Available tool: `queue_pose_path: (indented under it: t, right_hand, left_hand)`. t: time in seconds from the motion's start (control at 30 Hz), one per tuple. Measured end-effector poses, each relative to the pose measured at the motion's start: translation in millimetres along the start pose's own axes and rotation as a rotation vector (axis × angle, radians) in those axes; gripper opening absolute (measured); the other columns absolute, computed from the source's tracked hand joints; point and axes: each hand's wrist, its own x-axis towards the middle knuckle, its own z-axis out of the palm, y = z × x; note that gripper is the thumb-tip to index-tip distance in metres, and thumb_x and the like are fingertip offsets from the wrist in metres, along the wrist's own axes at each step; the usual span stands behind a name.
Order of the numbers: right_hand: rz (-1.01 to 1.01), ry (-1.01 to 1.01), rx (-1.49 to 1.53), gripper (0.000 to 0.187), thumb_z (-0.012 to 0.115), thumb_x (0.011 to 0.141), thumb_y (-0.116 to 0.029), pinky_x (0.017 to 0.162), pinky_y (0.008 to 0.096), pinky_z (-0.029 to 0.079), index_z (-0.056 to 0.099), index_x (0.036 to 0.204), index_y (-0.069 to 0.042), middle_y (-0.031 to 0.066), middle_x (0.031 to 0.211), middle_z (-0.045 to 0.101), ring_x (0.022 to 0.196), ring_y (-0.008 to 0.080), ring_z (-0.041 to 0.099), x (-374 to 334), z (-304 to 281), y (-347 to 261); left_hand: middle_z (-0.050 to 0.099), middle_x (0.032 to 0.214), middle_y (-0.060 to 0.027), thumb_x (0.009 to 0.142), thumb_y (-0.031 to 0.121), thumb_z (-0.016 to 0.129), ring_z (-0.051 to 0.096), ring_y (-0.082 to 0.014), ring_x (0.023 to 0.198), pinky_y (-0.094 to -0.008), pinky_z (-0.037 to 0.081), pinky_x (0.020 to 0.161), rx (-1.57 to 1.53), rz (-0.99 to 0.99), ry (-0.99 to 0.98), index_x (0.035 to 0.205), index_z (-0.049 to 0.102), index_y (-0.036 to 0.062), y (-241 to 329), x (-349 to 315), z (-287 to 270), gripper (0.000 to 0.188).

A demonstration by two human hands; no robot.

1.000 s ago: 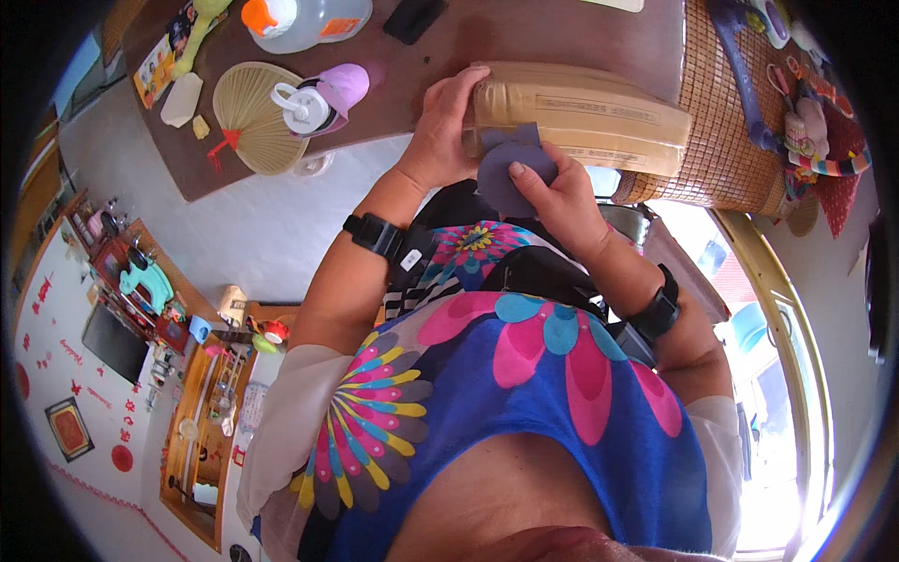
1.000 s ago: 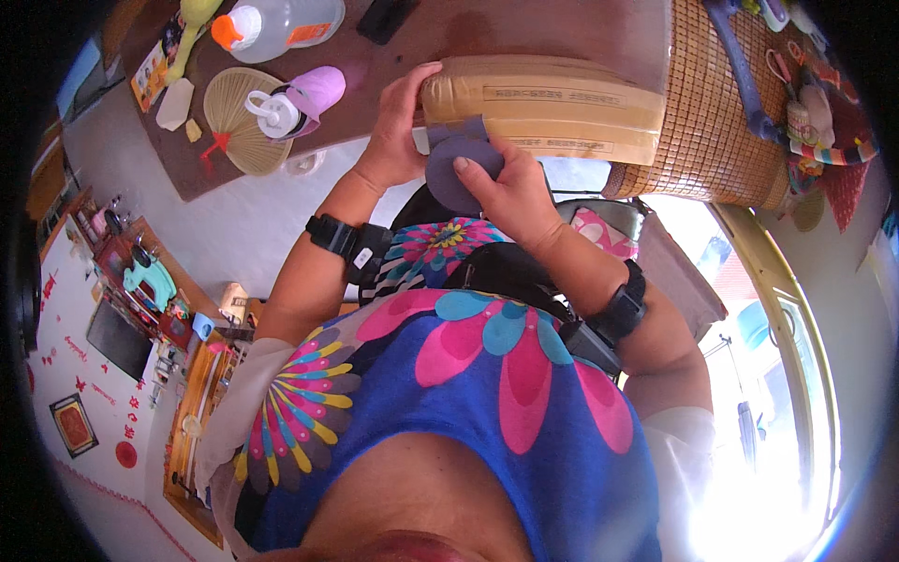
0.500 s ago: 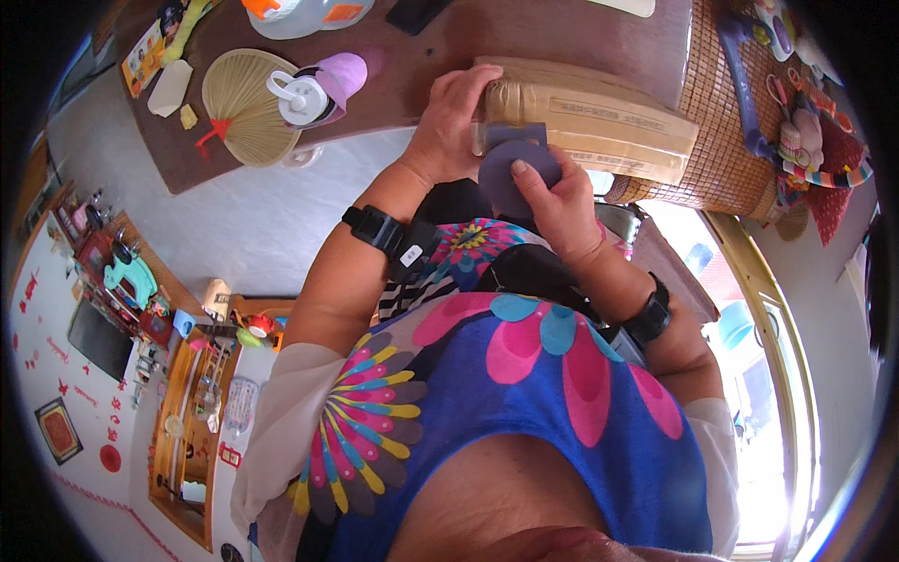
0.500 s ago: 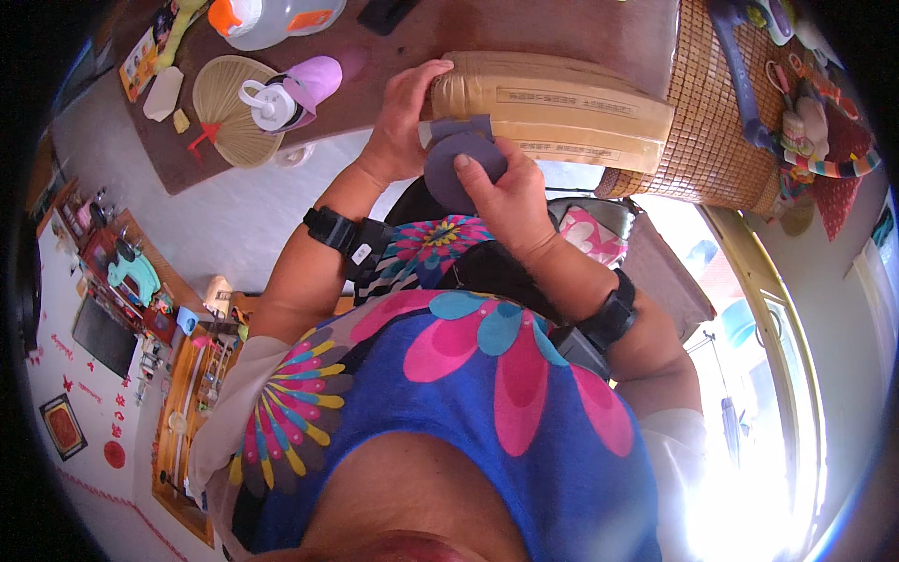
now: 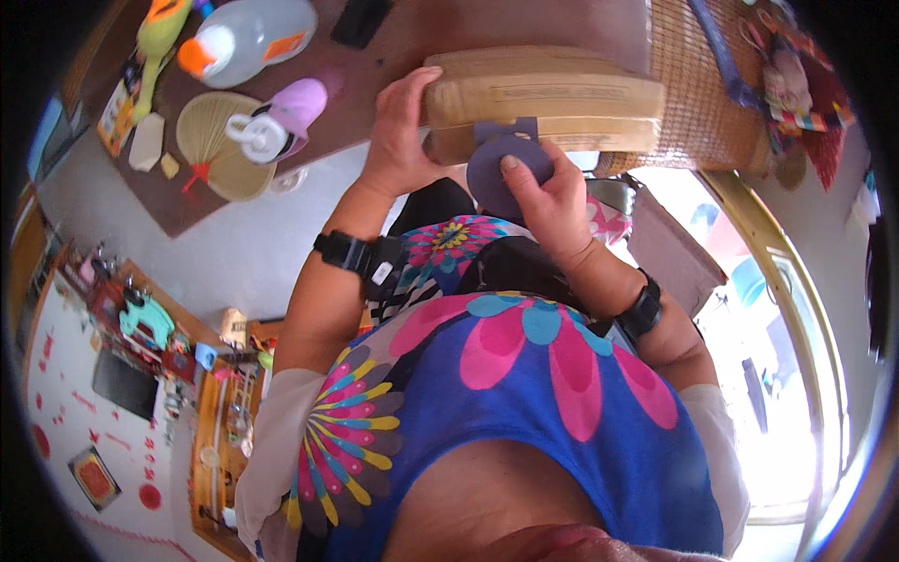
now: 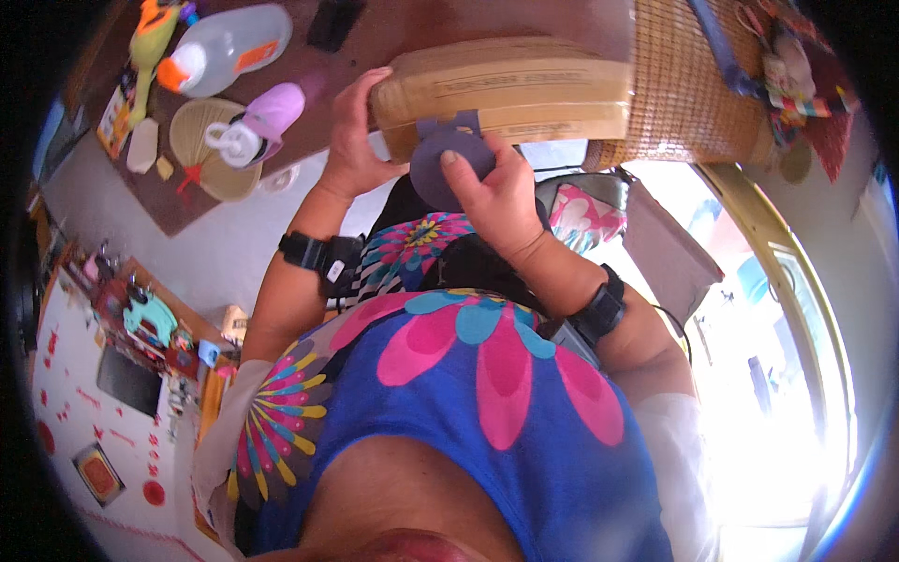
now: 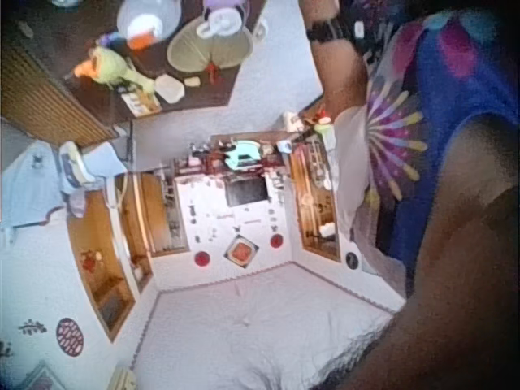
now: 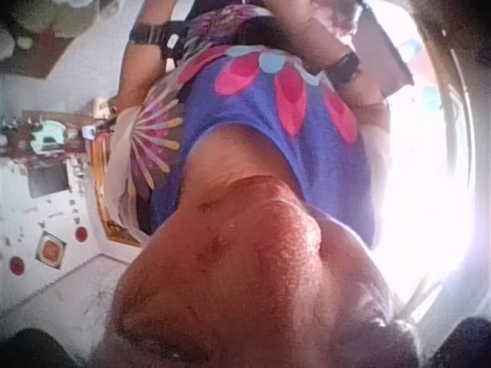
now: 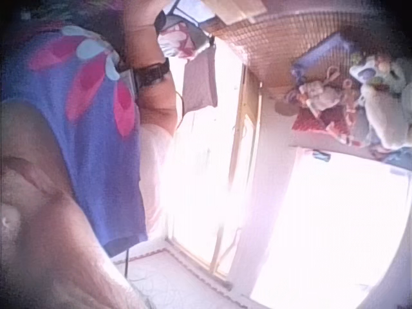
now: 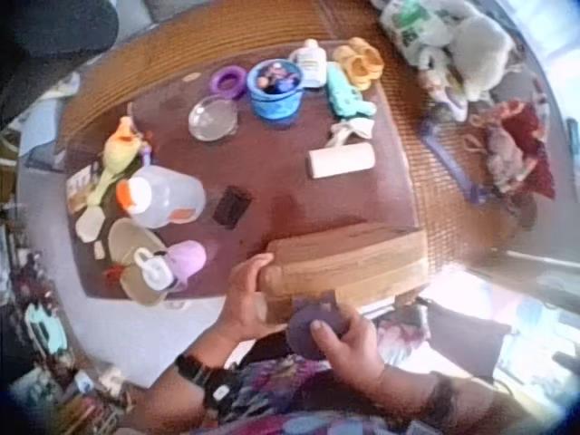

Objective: The person opens a cardboard box and removes two white spray bottles. They unscrew the caps, insert the spray nozzles, and reassemble the bottles. The person tests the spray mechanism on both bottles and places them on the table.

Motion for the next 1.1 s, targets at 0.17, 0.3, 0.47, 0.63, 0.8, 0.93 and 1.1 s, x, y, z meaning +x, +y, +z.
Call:
queue_pose_path:
  t: [0.17, 0.3, 0.47, 0.63, 0.8, 0.93, 1.1]
  right_hand:
    - [0.025, 0.269, 0.187, 0.043, 0.074, 0.091, -0.012, 0.088, 0.0319, 0.055, 0.053, 0.128, -0.002, 0.011, 0.11, 0.068, 0.1, 0.0176, 0.066, 6, -69, 10]
    - [-0.012, 0.313, 0.125, 0.044, 0.073, 0.089, -0.011, 0.087, 0.0317, 0.056, 0.052, 0.128, -0.004, 0.0112, 0.11, 0.067, 0.098, 0.0163, 0.066, -1, -107, 24]
    - [-0.039, 0.521, 0.232, 0.048, 0.075, 0.086, -0.012, 0.087, 0.0314, 0.056, 0.053, 0.129, -0.003, 0.0125, 0.112, 0.067, 0.098, 0.0168, 0.066, 1, -121, 38]
    - [-0.139, 0.582, 0.181, 0.059, 0.076, 0.084, -0.013, 0.092, 0.0337, 0.054, 0.055, 0.138, -0.006, 0.0124, 0.118, 0.067, 0.102, 0.021, 0.066, 11, -131, 35]
    - [-0.179, 0.621, 0.033, 0.058, 0.075, 0.083, -0.013, 0.096, 0.035, 0.053, 0.059, 0.138, -0.008, 0.0119, 0.12, 0.069, 0.106, 0.0222, 0.067, 16, -132, 30]
    - [-0.202, 0.626, 0.023, 0.059, 0.075, 0.083, -0.012, 0.097, 0.0346, 0.053, 0.059, 0.139, -0.009, 0.0122, 0.118, 0.07, 0.107, 0.0217, 0.067, 15, -133, 31]
    - [-0.256, 0.628, -0.047, 0.058, 0.074, 0.083, -0.011, 0.096, 0.0349, 0.054, 0.059, 0.139, -0.009, 0.0126, 0.117, 0.071, 0.106, 0.0218, 0.069, 16, -136, 31]
  left_hand:
    - [0.045, 0.147, -0.0191, 0.056, 0.022, 0.092, 0.041, -0.0407, 0.136, -0.0508, 0.033, 0.114, 0.073, -0.045, -0.09, 0.15, 0.034, 0.0056, 23, 8, -7, 0.111]
    - [0.045, 0.15, -0.0175, 0.062, 0.034, 0.088, 0.04, -0.0392, 0.138, -0.0514, 0.029, 0.114, 0.213, 0.104, -0.116, 0.15, 0.038, 0.0051, 53, 27, -9, 0.106]
    - [0.045, 0.152, -0.0145, 0.067, 0.038, 0.086, 0.039, -0.0376, 0.14, -0.0514, 0.033, 0.112, 0.399, 0.225, -0.273, 0.15, 0.043, 0.0076, 89, 62, 19, 0.099]
    - [0.041, 0.153, -0.012, 0.067, 0.041, 0.087, 0.041, -0.0335, 0.138, -0.05, 0.037, 0.106, 0.56, 0.276, -0.376, 0.153, 0.042, 0.0192, 101, 85, 57, 0.101]
    - [0.044, 0.149, -0.0098, 0.07, 0.046, 0.085, 0.046, -0.0306, 0.132, -0.0481, 0.038, 0.104, 0.62, 0.303, -0.328, 0.153, 0.043, 0.0233, 97, 83, 63, 0.096]
    - [0.044, 0.149, -0.0098, 0.071, 0.047, 0.084, 0.047, -0.0307, 0.132, -0.0481, 0.038, 0.103, 0.631, 0.294, -0.333, 0.154, 0.043, 0.0238, 96, 82, 62, 0.095]
    - [0.044, 0.15, -0.0094, 0.071, 0.047, 0.084, 0.047, -0.0308, 0.132, -0.0483, 0.038, 0.103, 0.622, 0.296, -0.322, 0.153, 0.043, 0.0246, 96, 83, 63, 0.095]
